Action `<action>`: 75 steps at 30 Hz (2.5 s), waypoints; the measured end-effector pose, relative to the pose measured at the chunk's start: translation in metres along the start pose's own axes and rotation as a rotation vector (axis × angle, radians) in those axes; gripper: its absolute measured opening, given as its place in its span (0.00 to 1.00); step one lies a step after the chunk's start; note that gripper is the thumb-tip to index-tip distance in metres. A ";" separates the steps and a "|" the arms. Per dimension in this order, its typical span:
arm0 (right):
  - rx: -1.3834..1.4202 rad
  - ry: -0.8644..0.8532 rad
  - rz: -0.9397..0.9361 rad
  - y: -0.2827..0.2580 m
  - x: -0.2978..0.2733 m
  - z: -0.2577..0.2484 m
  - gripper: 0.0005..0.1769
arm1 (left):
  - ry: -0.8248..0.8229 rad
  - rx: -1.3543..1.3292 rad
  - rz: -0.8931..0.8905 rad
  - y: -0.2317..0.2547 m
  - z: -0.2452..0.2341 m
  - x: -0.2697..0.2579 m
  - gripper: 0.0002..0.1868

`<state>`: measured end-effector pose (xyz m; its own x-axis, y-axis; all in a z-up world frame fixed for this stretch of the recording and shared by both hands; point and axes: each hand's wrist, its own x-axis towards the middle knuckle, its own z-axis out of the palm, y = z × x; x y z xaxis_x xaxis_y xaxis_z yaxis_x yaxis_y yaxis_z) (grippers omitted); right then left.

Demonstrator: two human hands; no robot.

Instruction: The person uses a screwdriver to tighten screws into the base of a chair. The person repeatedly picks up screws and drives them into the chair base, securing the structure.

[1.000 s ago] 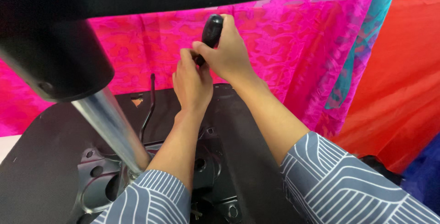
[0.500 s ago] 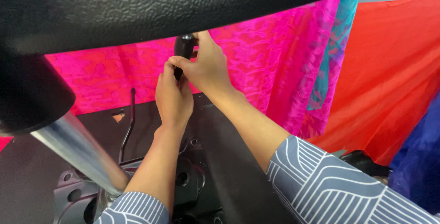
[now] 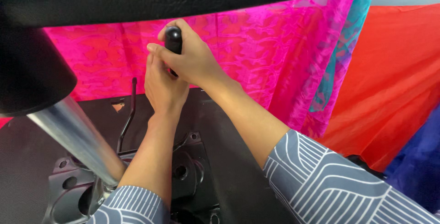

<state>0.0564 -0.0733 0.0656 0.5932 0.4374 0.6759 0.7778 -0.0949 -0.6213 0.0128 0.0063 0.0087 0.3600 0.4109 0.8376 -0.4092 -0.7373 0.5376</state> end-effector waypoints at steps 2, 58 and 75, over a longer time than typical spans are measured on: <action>-0.093 -0.005 -0.059 0.002 0.001 0.003 0.23 | -0.154 -0.072 -0.211 -0.002 0.001 0.005 0.18; 0.229 -0.019 -0.065 0.029 0.009 -0.016 0.31 | -0.010 0.002 -0.211 -0.012 -0.007 -0.001 0.19; 0.146 -0.043 -0.268 0.030 0.008 0.008 0.35 | -0.232 0.278 -0.532 -0.020 -0.002 0.000 0.14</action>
<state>0.0831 -0.0655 0.0491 0.3593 0.4673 0.8078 0.8655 0.1569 -0.4757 0.0194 0.0226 -0.0017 0.6386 0.6551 0.4038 0.0965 -0.5888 0.8025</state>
